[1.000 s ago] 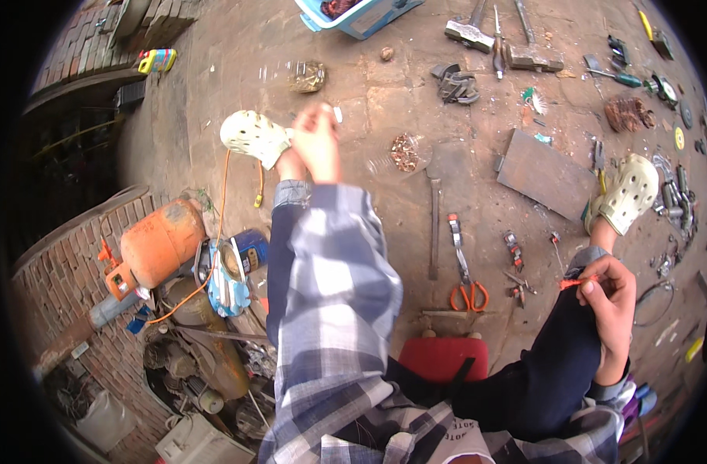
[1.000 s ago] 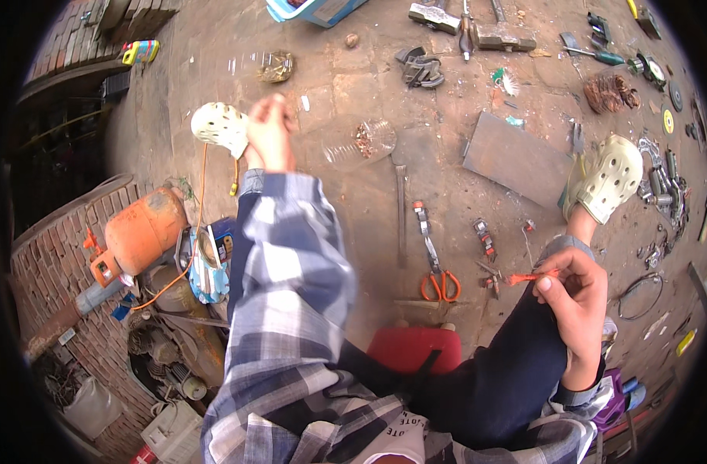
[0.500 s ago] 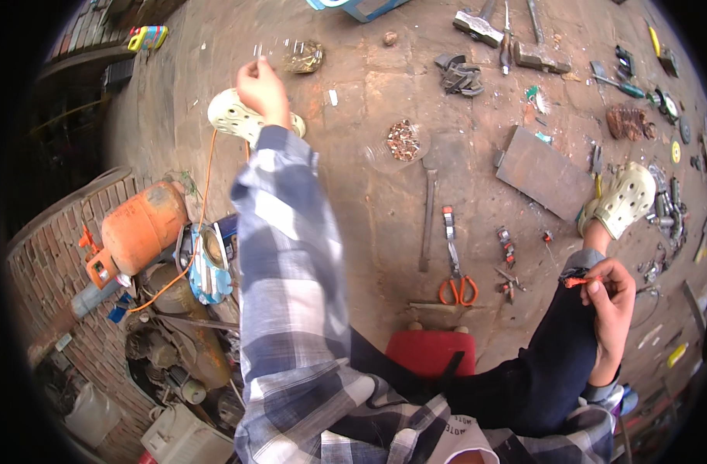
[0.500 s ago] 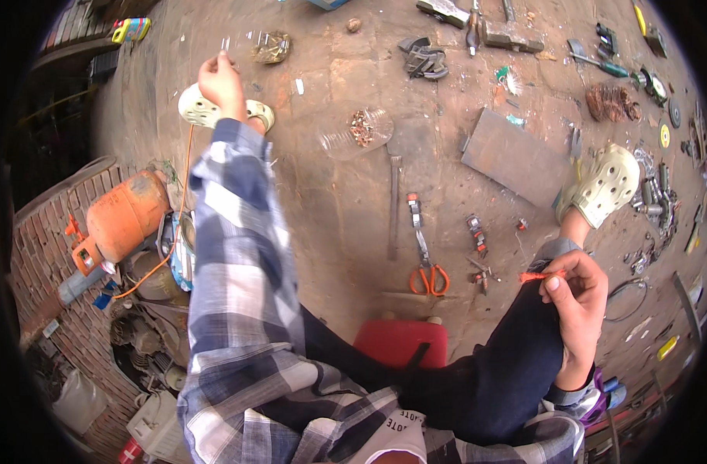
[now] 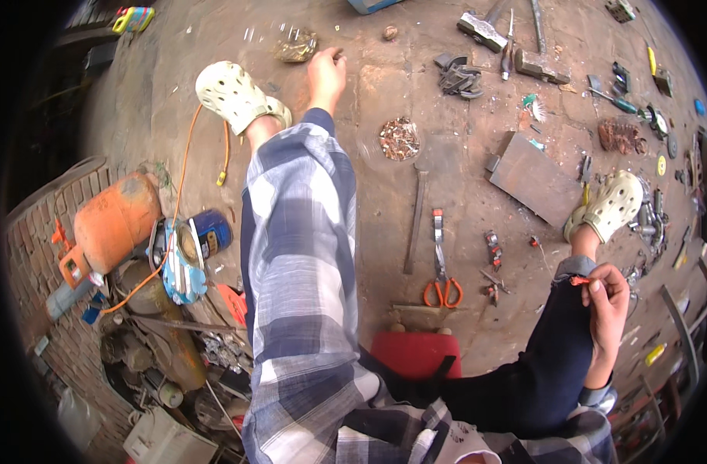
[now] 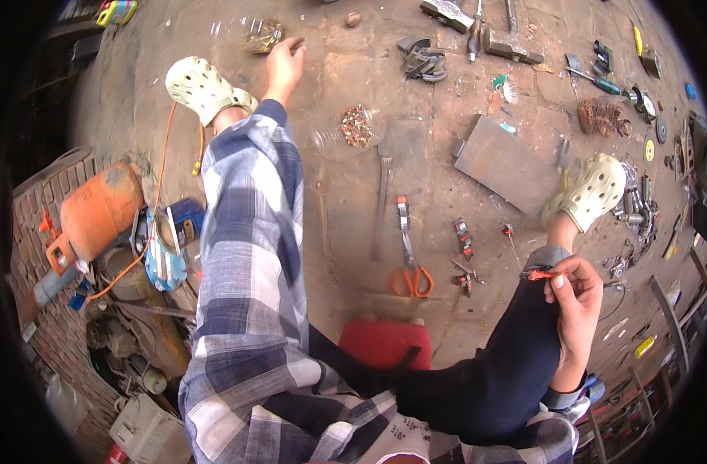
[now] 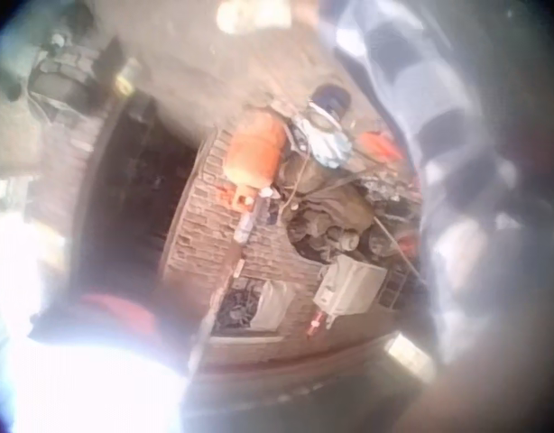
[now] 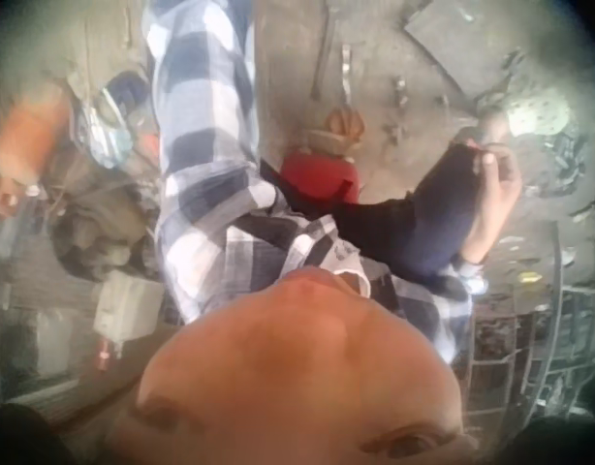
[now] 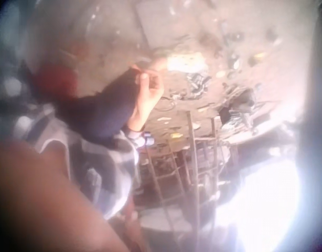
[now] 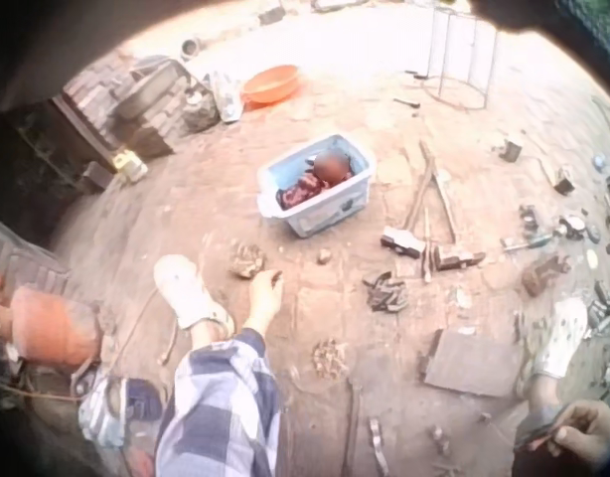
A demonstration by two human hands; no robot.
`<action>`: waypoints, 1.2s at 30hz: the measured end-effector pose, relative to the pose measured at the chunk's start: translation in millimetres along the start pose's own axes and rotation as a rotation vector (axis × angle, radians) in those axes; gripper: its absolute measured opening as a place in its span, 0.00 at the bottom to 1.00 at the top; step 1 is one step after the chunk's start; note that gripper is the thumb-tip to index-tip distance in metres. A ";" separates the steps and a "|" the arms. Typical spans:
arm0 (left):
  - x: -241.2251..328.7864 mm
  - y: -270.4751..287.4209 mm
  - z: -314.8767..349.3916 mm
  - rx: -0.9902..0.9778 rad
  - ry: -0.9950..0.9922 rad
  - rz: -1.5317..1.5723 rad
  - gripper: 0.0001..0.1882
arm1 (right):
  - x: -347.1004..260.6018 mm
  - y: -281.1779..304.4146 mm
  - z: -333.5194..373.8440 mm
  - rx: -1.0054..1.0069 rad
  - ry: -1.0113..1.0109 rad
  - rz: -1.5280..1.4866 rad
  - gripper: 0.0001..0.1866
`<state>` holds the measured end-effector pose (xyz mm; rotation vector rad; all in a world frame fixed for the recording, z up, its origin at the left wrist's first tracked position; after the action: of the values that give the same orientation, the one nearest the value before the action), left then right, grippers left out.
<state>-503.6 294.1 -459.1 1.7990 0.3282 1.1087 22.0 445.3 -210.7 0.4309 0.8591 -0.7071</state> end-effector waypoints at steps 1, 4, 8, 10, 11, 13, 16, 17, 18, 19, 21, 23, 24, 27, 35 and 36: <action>-10.5 -8.1 -16.3 0.031 0.014 -0.075 0.16 | -3.0 -2.0 -2.5 -0.008 -0.004 0.009 0.12; -31.8 -30.6 -46.7 0.039 0.068 -0.071 0.15 | -6.3 -0.9 -10.0 0.024 -0.030 0.049 0.12; -29.2 -55.6 -69.9 0.157 0.138 -0.124 0.14 | -12.2 -3.9 -15.7 0.100 -0.062 0.090 0.12; -26.6 -61.6 -78.6 0.182 0.125 -0.198 0.10 | -18.5 -6.6 -21.1 0.112 -0.087 0.102 0.12; -25.1 -64.6 -81.1 0.184 0.138 -0.200 0.09 | -19.8 -7.5 -23.6 0.118 -0.096 0.104 0.11; -24.2 -65.8 -84.4 0.187 0.161 -0.214 0.07 | -22.8 -11.5 -29.2 0.129 -0.109 0.105 0.11; -28.9 -67.8 -84.8 0.214 0.187 -0.202 0.10 | -27.5 -13.9 -40.2 0.127 -0.110 0.103 0.11; -33.9 -62.2 -84.1 0.186 0.211 -0.183 0.10 | -29.2 -14.0 -45.1 0.112 -0.107 0.097 0.11; -36.2 -57.8 -86.0 0.157 0.229 -0.159 0.10 | -30.3 -15.5 -49.3 0.104 -0.103 0.088 0.11; -38.5 -52.7 -87.0 0.130 0.249 -0.137 0.10 | -31.8 -16.3 -53.3 0.087 -0.095 0.101 0.11; -33.4 -57.1 -81.8 0.168 0.112 -0.198 0.10 | -31.5 -17.6 -56.4 0.095 -0.104 0.116 0.11; -3.2 -50.3 -65.3 0.252 0.041 -0.025 0.09 | -32.1 -17.7 -60.6 0.083 -0.110 0.126 0.12; 21.6 -40.1 -55.6 0.328 0.005 0.132 0.09 | -32.2 -18.3 -61.5 0.088 -0.106 0.124 0.12; 63.4 11.8 -28.9 0.695 -0.005 0.127 0.05 | -33.6 -17.7 -63.8 0.080 -0.094 0.127 0.12; 15.5 88.3 -34.2 0.823 0.299 0.127 0.09 | -29.9 -15.0 -59.9 0.049 -0.040 0.079 0.12; 21.8 89.8 -28.7 0.835 0.315 0.177 0.09 | -30.4 -13.4 -56.8 0.055 -0.032 0.077 0.12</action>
<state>-535.9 279.8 -369.1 2.3968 0.9427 1.5218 -31.6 482.2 -220.7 0.4980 0.7904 -0.6654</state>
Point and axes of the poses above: each hand's wrist, its own z-axis away from the middle knuckle, its own y-axis out of the back of the hand, x = y × z, the point moved 1 cm from there along -z, towards the middle knuckle
